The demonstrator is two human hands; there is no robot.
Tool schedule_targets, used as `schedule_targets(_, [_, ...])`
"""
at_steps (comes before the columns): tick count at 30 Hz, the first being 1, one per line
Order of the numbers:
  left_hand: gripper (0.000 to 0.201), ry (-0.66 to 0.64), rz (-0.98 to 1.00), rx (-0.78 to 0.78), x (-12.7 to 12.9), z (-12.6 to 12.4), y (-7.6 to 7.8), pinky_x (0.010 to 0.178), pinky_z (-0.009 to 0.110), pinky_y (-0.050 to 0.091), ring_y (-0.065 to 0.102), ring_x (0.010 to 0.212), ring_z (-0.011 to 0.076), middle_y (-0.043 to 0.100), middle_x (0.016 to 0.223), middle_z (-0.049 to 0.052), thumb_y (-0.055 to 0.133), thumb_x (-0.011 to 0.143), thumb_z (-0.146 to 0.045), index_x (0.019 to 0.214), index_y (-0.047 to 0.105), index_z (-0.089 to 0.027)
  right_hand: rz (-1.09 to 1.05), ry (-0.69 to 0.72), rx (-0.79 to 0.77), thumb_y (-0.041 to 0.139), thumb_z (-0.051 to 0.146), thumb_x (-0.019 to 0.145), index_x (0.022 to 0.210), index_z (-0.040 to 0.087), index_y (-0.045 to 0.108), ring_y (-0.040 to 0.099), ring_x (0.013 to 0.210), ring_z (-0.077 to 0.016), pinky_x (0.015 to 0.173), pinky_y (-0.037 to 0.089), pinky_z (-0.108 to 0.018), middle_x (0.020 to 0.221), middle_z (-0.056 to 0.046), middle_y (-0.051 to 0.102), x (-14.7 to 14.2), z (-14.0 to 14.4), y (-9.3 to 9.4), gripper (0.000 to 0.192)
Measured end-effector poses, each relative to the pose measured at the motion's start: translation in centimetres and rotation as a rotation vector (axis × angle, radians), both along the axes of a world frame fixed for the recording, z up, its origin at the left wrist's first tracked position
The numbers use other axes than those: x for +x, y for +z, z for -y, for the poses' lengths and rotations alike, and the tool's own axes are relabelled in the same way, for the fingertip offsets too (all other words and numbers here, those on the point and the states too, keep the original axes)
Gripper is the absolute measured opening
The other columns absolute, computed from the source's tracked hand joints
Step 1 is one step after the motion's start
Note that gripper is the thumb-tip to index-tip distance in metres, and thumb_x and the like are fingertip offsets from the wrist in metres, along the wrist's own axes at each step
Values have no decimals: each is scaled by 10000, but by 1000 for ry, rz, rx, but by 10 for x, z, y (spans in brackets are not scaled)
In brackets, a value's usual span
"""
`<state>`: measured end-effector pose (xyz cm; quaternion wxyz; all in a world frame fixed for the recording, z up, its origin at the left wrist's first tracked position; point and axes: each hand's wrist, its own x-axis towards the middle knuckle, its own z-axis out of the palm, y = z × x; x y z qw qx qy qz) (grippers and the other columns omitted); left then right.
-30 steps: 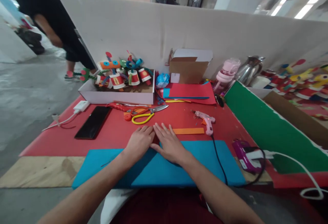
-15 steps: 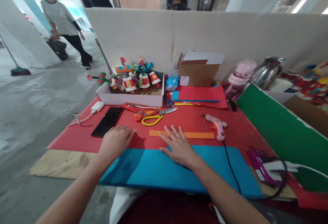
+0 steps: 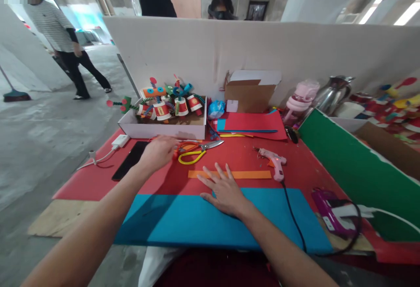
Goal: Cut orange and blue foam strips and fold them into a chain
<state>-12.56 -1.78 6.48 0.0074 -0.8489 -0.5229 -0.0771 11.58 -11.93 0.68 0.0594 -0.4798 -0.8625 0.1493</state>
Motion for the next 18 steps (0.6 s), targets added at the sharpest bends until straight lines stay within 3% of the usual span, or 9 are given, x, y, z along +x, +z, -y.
schedule_targets(3, [352, -245, 102, -124, 22, 33, -10, 863, 279, 474, 612, 973, 176, 699, 1004, 57, 375, 858, -125, 1007, 684, -205, -6, 3, 9, 248, 658, 885, 1445, 351, 261, 81, 1426, -358, 1111, 13, -632, 1541, 8, 233, -1, 0, 0, 639])
schedule_targets(5, [348, -302, 33, -160, 33, 55, -20, 839, 296, 482, 617, 916, 187, 692, 946, 77, 373, 851, -86, 981, 682, -179, -5, -6, 3, 260, 667, 878, 1444, 353, 268, 79, 1422, -375, 1094, 9, -662, 1541, -4, 234, -4, 1, 1, 647])
schedule_targets(8, [342, -265, -64, -118, 40, 79, -36, 888, 342, 472, 602, 976, 228, 666, 1034, 131, 402, 808, -43, 1019, 658, -126, -13, -33, 1, 276, 694, 855, 1441, 345, 284, 68, 1417, -398, 1079, 9, -687, 1543, -18, 227, -7, 6, 3, 682])
schedule_targets(11, [457, -221, -109, -61, 38, 89, -48, 921, 377, 464, 575, 1076, 255, 630, 1161, 157, 361, 774, 2, 1137, 613, -113, -22, -35, 9, 264, 677, 869, 1444, 306, 298, 84, 1424, -362, 1124, 41, -615, 1544, -20, 223, -4, 9, 4, 685])
schedule_targets(14, [538, -204, -122, -28, 36, 92, -55, 938, 417, 462, 557, 1130, 273, 597, 1233, 174, 318, 742, 31, 1181, 597, -107, -13, -59, -1, 240, 642, 897, 1436, 290, 324, 121, 1428, -316, 1156, 84, -526, 1540, -10, 240, 10, 13, 5, 649])
schedule_targets(18, [569, -194, -144, -21, 36, 93, -57, 953, 423, 455, 545, 1162, 271, 583, 1267, 171, 299, 734, 35, 1201, 592, -104, 13, -129, -44, 210, 607, 921, 1436, 310, 313, 127, 1430, -294, 1158, 99, -519, 1540, 6, 236, 41, 22, 9, 603])
